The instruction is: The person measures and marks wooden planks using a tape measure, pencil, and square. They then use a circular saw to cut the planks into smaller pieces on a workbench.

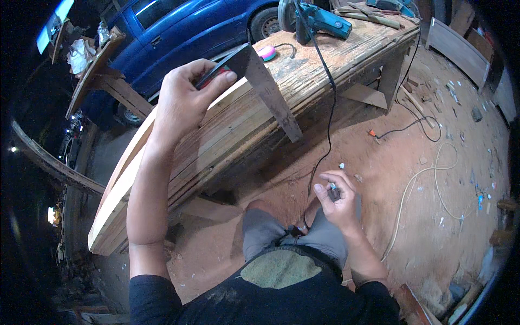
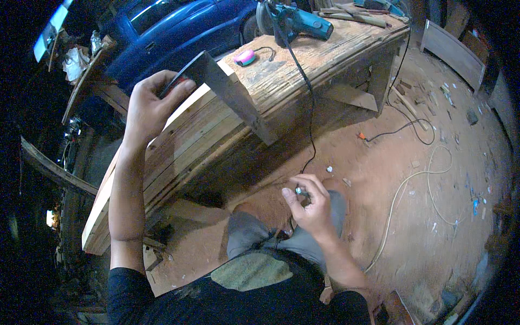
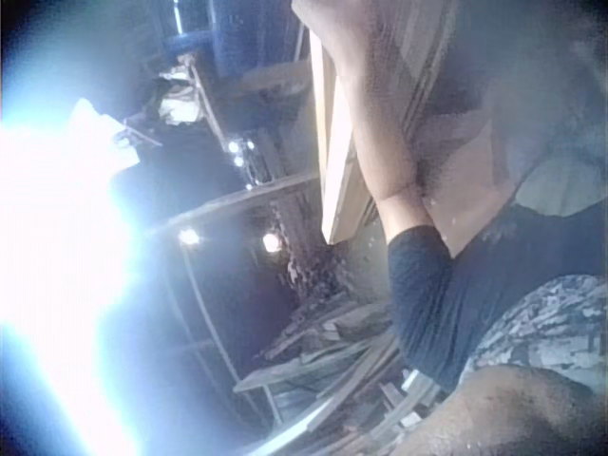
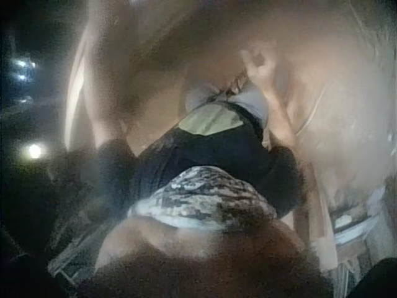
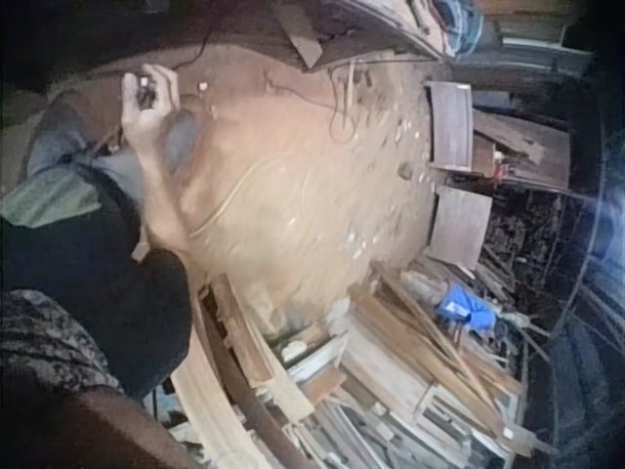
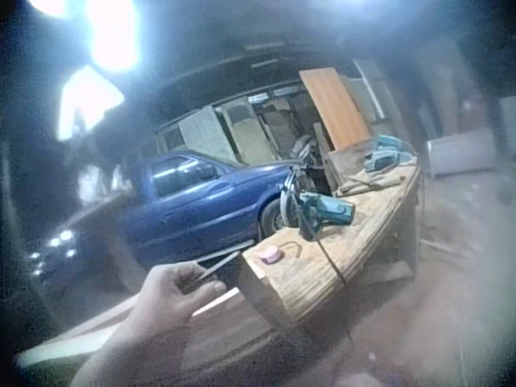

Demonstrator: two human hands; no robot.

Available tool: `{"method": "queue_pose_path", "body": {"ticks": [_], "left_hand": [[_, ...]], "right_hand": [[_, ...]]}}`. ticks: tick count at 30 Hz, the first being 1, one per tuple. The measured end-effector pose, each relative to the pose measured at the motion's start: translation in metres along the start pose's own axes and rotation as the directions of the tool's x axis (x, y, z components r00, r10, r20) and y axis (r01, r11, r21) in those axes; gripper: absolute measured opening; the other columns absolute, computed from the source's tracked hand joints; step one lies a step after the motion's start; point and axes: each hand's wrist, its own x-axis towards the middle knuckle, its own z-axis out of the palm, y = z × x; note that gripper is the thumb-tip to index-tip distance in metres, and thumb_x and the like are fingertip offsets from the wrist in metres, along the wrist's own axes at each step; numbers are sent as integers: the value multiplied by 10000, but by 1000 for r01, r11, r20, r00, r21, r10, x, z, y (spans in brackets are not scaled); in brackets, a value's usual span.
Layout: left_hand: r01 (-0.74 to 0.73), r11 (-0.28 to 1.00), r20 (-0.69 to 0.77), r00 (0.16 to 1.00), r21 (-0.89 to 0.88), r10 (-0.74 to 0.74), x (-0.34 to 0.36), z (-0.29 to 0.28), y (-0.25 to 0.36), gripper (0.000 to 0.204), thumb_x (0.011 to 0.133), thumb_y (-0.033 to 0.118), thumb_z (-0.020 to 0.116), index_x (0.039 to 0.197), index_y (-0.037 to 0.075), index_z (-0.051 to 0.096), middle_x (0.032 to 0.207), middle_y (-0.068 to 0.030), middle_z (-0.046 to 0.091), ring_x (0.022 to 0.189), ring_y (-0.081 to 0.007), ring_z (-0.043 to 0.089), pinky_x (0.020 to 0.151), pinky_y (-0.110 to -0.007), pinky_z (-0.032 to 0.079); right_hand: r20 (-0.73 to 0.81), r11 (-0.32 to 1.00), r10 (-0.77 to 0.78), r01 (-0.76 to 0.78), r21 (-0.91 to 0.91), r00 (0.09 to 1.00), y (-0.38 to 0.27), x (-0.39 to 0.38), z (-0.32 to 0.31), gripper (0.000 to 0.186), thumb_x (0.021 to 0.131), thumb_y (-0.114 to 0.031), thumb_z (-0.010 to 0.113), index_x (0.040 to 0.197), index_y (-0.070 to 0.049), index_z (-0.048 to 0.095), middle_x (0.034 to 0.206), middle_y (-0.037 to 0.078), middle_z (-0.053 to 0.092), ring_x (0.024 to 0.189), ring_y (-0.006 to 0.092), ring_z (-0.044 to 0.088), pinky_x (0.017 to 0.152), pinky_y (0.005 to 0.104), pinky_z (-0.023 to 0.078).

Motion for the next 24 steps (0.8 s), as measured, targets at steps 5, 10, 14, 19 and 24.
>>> {"method": "queue_pose_path", "body": {"ticks": [5, 10, 14, 19, 24], "left_hand": [[41, 998, 6, 999, 51, -42, 16, 11, -26, 297, 931, 301, 785, 962, 8, 747, 775, 28, 670, 708, -45, 551, 650, -249, 449], [99, 994, 10, 995, 45, -100, 11, 24, -30, 293, 929, 295, 782, 960, 6, 746, 765, 27, 660, 699, -44, 545, 644, -247, 441], [61, 996, -24, 998, 67, -60, 3, 26, -39, 294, 923, 286, 793, 967, -1, 744, 770, 27, 665, 703, -47, 551, 651, -244, 450], [123, 991, -23, 992, 61, -122, -1, 29, -30, 296, 917, 279, 804, 977, -5, 745, 807, 11, 695, 726, -55, 577, 679, -243, 472], [93, 995, -70, 993, 30, -90, -2, 29, -38, 328, 894, 288, 821, 999, -16, 757, 809, -38, 724, 746, -72, 623, 706, -258, 511]], "right_hand": [[8, 997, 1, -1, 73, 1000, 5, -4, 8, 268, 901, -204, 796, 1030, 15, 713, 997, 135, 704, 861, 225, 683, 753, 321, 546], [29, 996, 49, -51, 75, 998, 20, -12, -1, 255, 905, -204, 794, 1021, 12, 720, 954, 122, 709, 851, 223, 687, 745, 322, 540], [58, 991, 109, -113, 75, 992, 26, -19, -2, 261, 916, -219, 788, 1018, 12, 724, 921, 114, 710, 813, 205, 676, 723, 315, 532], [71, 986, 136, -143, 91, 988, 36, -23, 1, 276, 937, -241, 771, 1021, 17, 723, 906, 101, 706, 776, 177, 650, 693, 311, 521], [75, 981, 156, -164, 106, 985, 39, -23, 7, 264, 977, -243, 726, 1021, 18, 723, 892, 96, 696, 765, 146, 631, 678, 305, 508]]}}
